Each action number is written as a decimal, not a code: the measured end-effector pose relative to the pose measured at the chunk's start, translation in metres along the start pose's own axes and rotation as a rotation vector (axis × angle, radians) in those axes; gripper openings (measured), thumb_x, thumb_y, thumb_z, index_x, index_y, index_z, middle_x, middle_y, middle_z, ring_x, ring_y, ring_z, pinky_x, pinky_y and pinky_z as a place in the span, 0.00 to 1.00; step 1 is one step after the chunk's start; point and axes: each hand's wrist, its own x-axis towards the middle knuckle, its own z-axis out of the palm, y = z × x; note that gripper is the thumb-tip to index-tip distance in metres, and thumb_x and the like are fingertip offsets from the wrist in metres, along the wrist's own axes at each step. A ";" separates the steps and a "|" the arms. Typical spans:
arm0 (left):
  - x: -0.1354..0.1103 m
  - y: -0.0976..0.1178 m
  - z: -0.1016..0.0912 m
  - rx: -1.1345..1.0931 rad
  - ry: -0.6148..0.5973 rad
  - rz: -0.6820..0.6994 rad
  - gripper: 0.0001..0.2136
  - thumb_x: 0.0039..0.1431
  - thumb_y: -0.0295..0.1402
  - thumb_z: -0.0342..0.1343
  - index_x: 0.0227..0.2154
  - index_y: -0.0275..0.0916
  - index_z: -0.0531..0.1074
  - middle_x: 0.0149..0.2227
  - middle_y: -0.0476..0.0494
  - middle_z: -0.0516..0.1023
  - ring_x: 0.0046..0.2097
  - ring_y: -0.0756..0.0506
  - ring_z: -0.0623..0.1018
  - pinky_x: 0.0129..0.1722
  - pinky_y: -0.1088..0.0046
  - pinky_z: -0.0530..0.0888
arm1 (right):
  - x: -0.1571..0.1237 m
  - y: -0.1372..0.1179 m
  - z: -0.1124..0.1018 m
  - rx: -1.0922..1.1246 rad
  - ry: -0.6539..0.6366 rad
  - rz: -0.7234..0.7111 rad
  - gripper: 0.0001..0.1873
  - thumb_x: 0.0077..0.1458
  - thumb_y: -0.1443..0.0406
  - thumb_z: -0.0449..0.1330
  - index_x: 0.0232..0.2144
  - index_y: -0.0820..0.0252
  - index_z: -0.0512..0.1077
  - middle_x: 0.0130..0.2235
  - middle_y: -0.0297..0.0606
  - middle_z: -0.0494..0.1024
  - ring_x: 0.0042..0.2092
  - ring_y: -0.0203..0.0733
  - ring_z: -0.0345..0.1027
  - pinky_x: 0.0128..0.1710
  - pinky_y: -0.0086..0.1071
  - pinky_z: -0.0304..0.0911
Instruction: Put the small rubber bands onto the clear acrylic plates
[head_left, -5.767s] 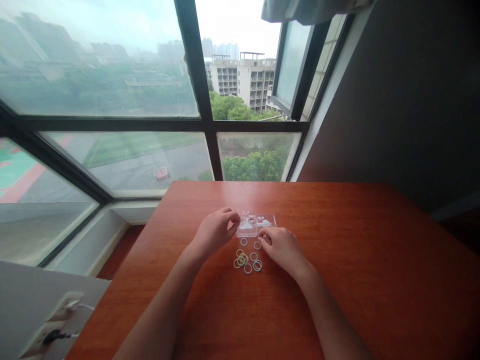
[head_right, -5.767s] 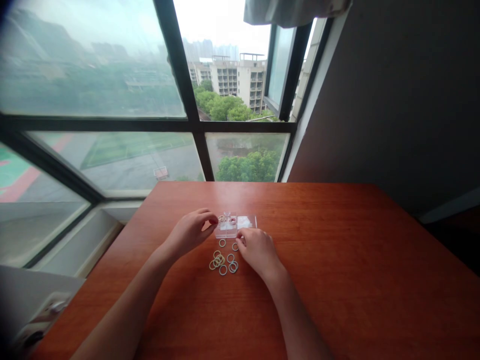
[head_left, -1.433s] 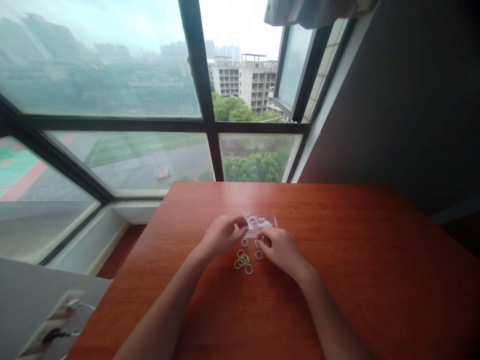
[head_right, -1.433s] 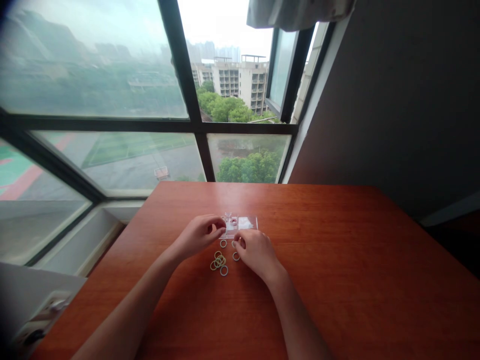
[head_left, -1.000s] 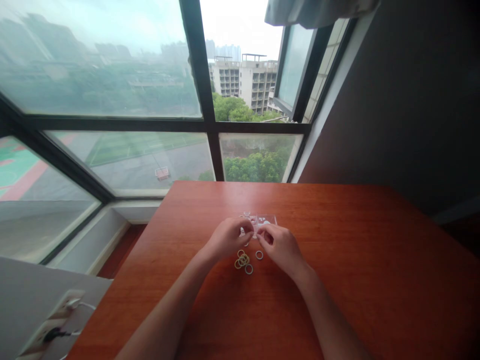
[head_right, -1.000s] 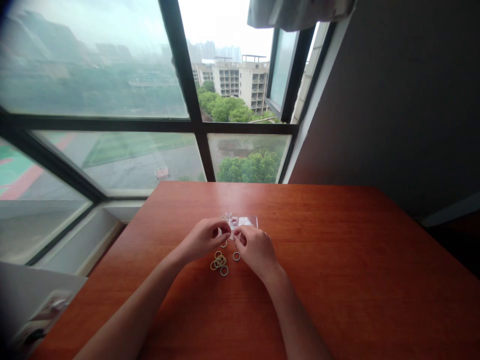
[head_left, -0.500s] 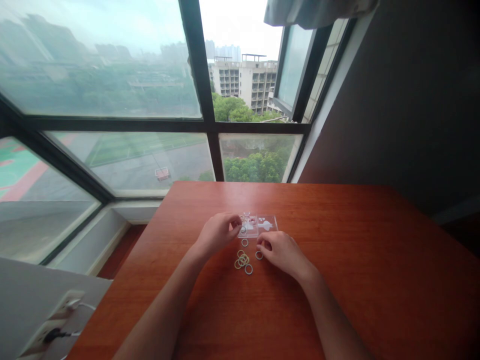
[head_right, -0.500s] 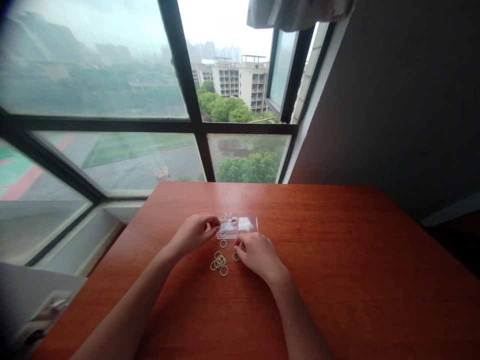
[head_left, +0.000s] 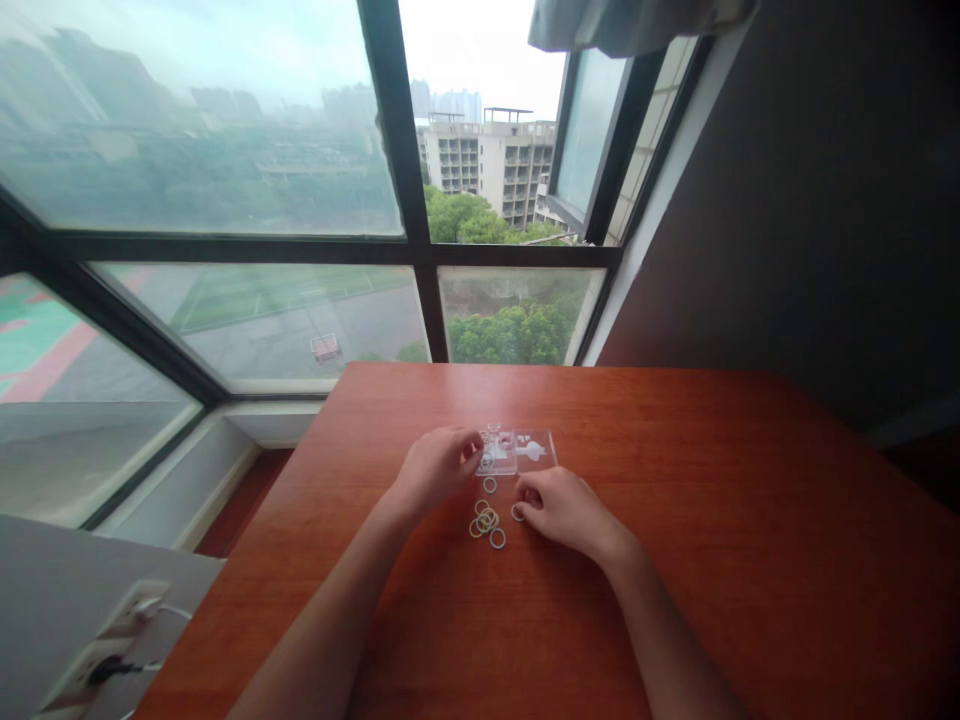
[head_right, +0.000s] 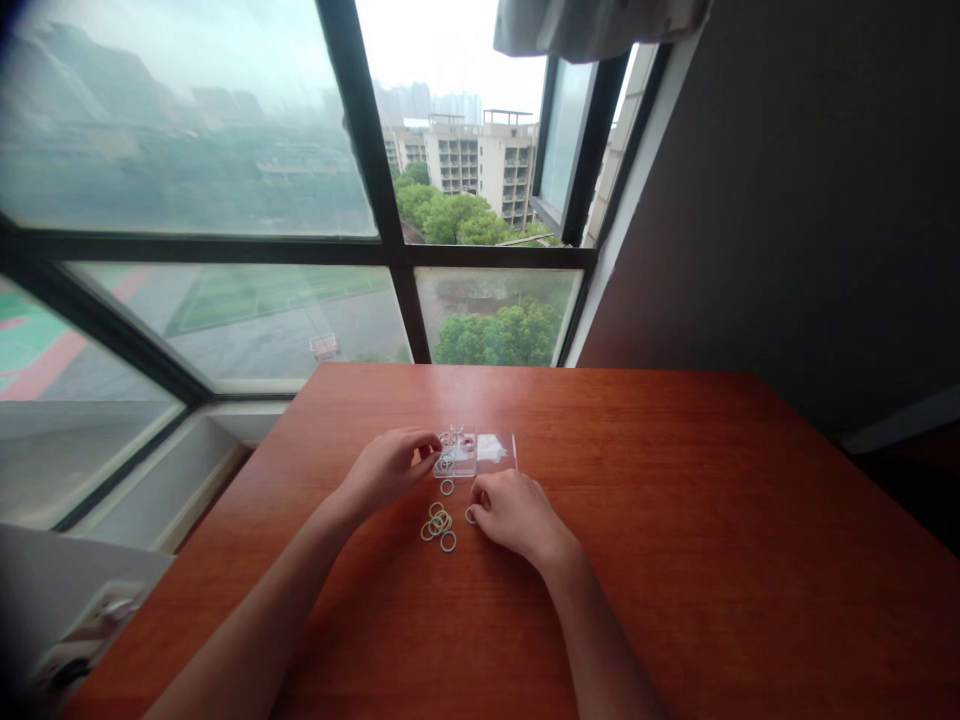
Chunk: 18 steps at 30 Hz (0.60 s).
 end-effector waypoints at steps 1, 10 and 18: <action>0.000 0.000 0.000 -0.004 0.004 0.003 0.06 0.55 0.31 0.53 0.29 0.41 0.75 0.29 0.47 0.78 0.31 0.48 0.74 0.31 0.76 0.64 | 0.000 0.000 0.001 -0.008 -0.002 0.000 0.04 0.50 0.67 0.60 0.26 0.54 0.75 0.26 0.30 0.77 0.28 0.34 0.67 0.27 0.26 0.50; 0.000 0.011 0.003 -0.235 -0.084 0.095 0.08 0.57 0.33 0.53 0.30 0.38 0.76 0.27 0.48 0.76 0.28 0.51 0.70 0.28 0.79 0.62 | 0.006 -0.005 0.002 -0.020 0.192 -0.025 0.04 0.54 0.64 0.58 0.30 0.54 0.74 0.28 0.31 0.76 0.29 0.35 0.65 0.29 0.27 0.50; 0.000 0.017 0.012 -0.383 -0.123 0.140 0.06 0.55 0.29 0.54 0.29 0.36 0.75 0.28 0.48 0.77 0.30 0.52 0.71 0.30 0.79 0.64 | 0.008 -0.005 0.004 0.022 0.348 -0.046 0.06 0.57 0.62 0.57 0.31 0.55 0.73 0.25 0.31 0.72 0.27 0.35 0.63 0.28 0.27 0.51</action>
